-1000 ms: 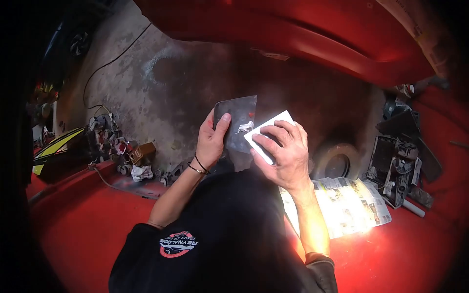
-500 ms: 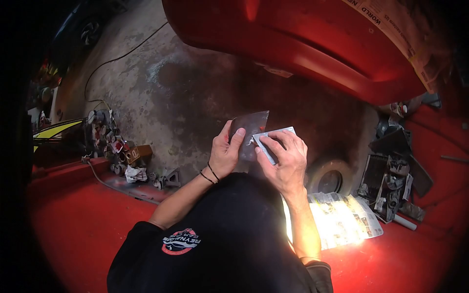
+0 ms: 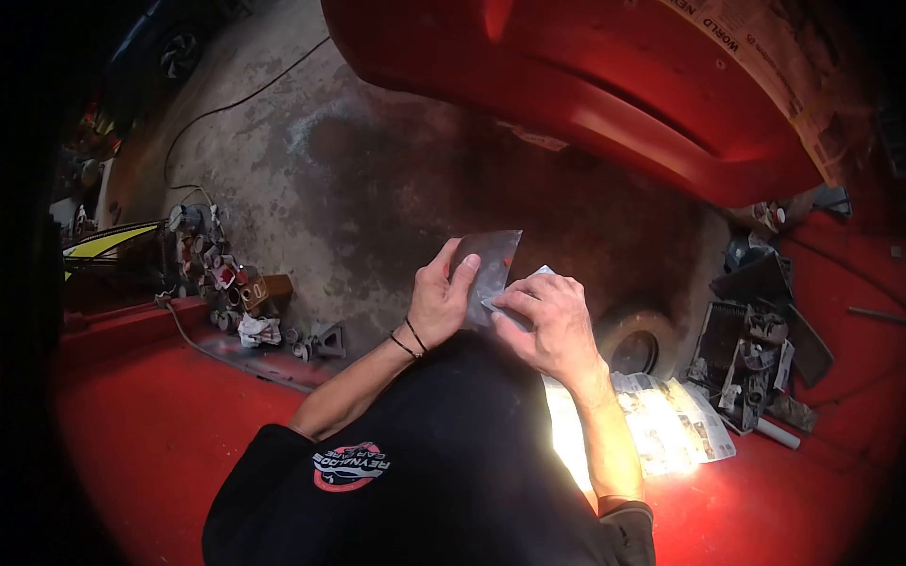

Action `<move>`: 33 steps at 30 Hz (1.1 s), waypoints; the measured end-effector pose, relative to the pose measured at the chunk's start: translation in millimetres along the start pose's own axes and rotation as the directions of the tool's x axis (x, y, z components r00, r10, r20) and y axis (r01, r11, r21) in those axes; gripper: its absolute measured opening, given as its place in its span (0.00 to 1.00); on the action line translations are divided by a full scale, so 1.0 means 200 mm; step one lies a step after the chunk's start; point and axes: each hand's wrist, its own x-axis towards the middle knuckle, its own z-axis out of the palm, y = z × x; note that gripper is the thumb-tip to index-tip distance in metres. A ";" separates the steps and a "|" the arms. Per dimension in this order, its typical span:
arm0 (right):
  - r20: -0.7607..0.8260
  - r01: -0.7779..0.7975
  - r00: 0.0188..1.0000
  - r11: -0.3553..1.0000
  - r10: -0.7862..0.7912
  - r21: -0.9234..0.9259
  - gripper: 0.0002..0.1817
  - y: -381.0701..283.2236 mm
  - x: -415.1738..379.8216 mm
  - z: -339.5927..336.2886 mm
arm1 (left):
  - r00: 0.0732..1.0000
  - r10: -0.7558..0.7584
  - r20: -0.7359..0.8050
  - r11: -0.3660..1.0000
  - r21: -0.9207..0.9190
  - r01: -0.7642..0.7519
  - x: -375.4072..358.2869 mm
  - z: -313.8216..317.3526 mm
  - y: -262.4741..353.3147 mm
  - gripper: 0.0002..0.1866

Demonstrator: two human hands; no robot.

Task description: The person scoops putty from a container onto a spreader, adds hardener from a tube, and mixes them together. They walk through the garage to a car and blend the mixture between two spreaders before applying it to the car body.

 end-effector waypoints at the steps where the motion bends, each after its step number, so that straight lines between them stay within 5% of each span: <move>1: 0.023 0.018 1.000 1.000 -0.018 -0.014 0.11 0.01 -0.01 -0.03 | 1.000 -0.010 -0.011 1.000 0.020 0.010 0.01 -0.01 0.00 0.14; 4: 0.056 -0.015 0.998 0.989 0.007 0.148 0.11 0.03 -0.03 -0.13 | 0.995 0.038 -0.090 0.999 -0.034 -0.041 0.16 -0.08 0.04 0.15; 7: -0.055 -0.001 0.998 0.851 0.035 0.525 0.13 0.09 0.00 -0.24 | 0.956 -0.168 0.240 0.921 -0.308 0.239 0.17 -0.14 0.00 0.16; 9: -0.074 0.032 0.997 0.664 0.035 0.747 0.16 0.15 0.02 -0.27 | 0.796 -0.200 0.572 0.803 -0.370 0.468 0.16 -0.21 -0.01 0.18; 13: 0.079 -0.048 0.995 0.391 -0.065 0.919 0.20 0.15 0.06 -0.25 | 0.505 -0.162 0.848 0.761 -0.219 0.611 0.12 -0.28 0.08 0.23; 19: 0.125 -0.065 0.982 0.364 -0.144 0.929 0.26 0.03 0.05 -0.15 | 0.543 -0.085 0.836 0.722 -0.324 0.612 0.12 -0.35 0.17 0.24; 23: 0.105 0.135 0.938 0.626 -0.331 0.768 0.27 -0.01 0.09 -0.24 | 0.545 -0.048 0.837 0.699 -0.362 0.617 0.06 -0.39 0.19 0.24; 26: 0.208 0.209 0.917 0.854 -0.341 0.476 0.26 0.04 0.10 -0.28 | 0.513 -0.081 0.855 0.755 -0.283 0.591 0.02 -0.44 0.20 0.23; 28: 0.300 0.259 0.912 0.960 -0.278 0.103 0.23 0.13 0.06 -0.22 | 0.617 -0.099 0.781 0.680 -0.400 0.615 -0.01 -0.47 0.22 0.23; 30: 0.235 0.005 0.969 0.959 -0.074 0.282 0.22 0.28 -0.04 -0.06 | 0.711 -0.125 0.692 0.698 -0.448 0.559 -0.01 -0.54 0.25 0.23; 32: 0.106 -0.081 0.993 0.930 0.046 0.359 0.21 0.39 -0.16 0.09 | 0.848 -0.157 0.506 0.752 -0.496 0.435 -0.05 -0.60 0.21 0.21; 33: 0.067 -0.222 0.972 0.784 0.226 0.579 0.20 0.41 -0.22 0.19 | 0.882 -0.199 0.427 0.700 -0.568 0.433 -0.07 -0.63 0.18 0.21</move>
